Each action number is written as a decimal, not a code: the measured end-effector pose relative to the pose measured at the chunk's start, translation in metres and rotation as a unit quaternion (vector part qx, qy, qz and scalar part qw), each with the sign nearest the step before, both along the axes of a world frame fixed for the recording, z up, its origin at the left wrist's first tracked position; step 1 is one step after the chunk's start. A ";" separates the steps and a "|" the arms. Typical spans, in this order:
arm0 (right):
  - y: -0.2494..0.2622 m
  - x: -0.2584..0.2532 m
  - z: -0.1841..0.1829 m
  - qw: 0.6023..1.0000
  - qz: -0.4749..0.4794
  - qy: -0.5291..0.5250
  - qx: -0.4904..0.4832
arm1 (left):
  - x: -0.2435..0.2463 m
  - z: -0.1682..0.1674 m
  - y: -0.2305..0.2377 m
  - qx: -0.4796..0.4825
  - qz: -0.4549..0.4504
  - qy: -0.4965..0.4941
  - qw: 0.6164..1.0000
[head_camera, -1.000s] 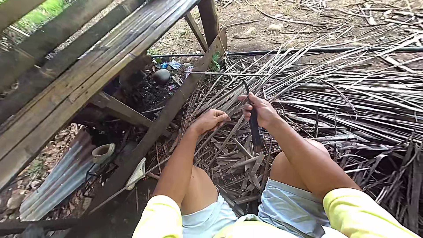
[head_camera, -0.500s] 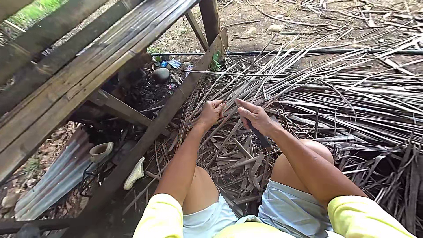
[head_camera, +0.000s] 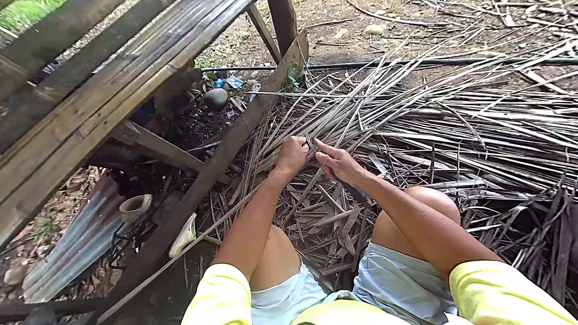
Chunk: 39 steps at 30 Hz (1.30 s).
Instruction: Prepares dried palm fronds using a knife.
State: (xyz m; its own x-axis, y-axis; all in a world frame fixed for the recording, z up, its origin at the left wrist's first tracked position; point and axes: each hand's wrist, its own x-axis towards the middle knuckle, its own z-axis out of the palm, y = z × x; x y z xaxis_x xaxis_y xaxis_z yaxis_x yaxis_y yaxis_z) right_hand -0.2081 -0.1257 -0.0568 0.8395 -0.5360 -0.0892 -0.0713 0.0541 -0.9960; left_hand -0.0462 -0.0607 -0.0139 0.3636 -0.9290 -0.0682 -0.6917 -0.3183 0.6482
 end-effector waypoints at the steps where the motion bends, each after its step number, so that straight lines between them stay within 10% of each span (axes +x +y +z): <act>1: 0.000 0.001 -0.001 1.000 -0.005 0.000 0.005 | -0.001 0.000 0.000 0.007 0.000 -0.005 1.000; 11: -0.006 0.006 -0.014 0.996 -0.050 0.039 -0.062 | -0.008 -0.001 0.001 0.032 -0.003 -0.007 0.999; 30: -0.094 -0.034 -0.015 0.955 -0.248 -0.034 0.156 | 0.010 0.032 0.046 0.111 -0.015 -0.015 0.994; 36: -0.115 -0.071 -0.013 0.876 -0.426 -0.038 0.225 | 0.036 0.033 0.059 0.093 0.025 0.043 0.994; 39: -0.080 -0.063 0.001 0.931 -0.318 -0.030 0.178 | 0.036 0.025 0.050 0.091 0.026 0.055 0.994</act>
State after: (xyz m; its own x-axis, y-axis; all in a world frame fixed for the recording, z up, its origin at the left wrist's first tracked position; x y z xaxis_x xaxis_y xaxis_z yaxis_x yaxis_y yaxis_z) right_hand -0.2714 -0.2055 -0.0555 0.3717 -0.8719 -0.3188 0.1438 0.3934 -0.9081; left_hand -0.0100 -0.0111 0.0109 0.3913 -0.8781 -0.2754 -0.6002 -0.4703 0.6470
